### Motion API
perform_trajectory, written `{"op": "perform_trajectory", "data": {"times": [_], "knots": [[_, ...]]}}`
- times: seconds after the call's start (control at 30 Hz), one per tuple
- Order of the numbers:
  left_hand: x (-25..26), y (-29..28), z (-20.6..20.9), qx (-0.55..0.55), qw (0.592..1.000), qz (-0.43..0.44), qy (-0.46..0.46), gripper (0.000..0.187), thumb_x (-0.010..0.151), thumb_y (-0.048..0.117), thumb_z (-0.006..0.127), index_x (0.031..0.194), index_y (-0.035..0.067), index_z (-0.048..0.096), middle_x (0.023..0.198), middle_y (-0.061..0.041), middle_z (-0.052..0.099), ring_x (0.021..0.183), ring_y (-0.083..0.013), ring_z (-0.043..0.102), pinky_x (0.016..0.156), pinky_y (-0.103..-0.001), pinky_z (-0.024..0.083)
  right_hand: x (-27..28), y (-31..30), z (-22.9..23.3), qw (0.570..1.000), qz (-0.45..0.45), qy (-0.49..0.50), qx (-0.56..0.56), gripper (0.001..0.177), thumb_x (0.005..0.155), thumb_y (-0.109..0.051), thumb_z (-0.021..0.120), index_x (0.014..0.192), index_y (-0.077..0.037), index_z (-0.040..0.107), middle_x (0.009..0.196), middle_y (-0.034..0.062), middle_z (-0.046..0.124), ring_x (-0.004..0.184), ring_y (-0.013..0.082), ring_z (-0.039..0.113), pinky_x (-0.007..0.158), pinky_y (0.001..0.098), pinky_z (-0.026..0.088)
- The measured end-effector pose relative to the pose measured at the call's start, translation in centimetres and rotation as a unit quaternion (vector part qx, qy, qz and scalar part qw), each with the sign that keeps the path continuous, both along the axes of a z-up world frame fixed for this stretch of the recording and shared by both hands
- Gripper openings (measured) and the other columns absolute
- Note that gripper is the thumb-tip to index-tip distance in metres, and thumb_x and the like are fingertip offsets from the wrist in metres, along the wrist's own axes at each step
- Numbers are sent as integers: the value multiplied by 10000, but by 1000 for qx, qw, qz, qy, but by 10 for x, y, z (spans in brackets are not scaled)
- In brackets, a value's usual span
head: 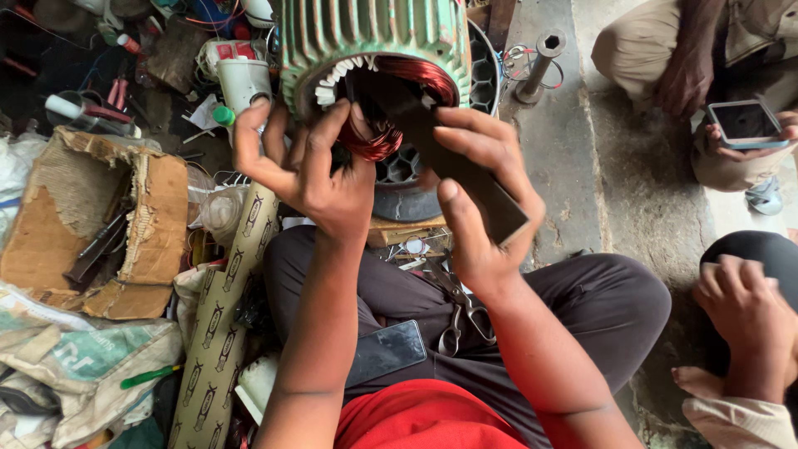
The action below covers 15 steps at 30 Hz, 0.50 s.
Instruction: The person sits on the floor and works on a green electric motor. They cut a small piece of white material with scissors and insert it into the motor's winding slots. They then use a flat metal bar to press and adjust the internal windings.
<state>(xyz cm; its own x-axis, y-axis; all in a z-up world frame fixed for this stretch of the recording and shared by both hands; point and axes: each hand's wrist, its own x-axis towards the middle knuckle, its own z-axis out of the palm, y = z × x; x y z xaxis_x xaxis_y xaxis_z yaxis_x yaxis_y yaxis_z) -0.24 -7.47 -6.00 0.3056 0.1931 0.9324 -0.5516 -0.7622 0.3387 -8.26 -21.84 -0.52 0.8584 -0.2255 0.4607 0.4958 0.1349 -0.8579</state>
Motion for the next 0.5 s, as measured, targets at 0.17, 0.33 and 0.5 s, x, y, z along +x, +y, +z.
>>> {"op": "perform_trajectory", "data": {"times": [0.17,0.33,0.5], "knots": [[-9,5,0,21,998,4,63,180,1009,87,877,1149,154,783,1414,-100,339,1262,-311,608,916,-343,656,4,1,-16,992,-26,-46,-114,226,984,39,637,1209,51,631,1304,151,623,1140,201,676,1029,292,551],[-9,8,3,53,997,4,55,253,952,41,861,1162,160,786,1410,-112,358,1255,-339,591,974,-363,651,-6,3,-23,986,-76,-83,-119,191,1013,57,643,1204,44,637,1297,181,668,1134,192,696,1034,268,562],[-11,13,4,56,997,-6,58,316,911,1,834,1178,166,791,1393,-111,385,1257,-314,578,1074,-367,606,-5,-5,-1,980,-56,-71,-175,192,952,61,645,1143,53,659,1193,188,716,1047,175,720,959,265,559]]}}
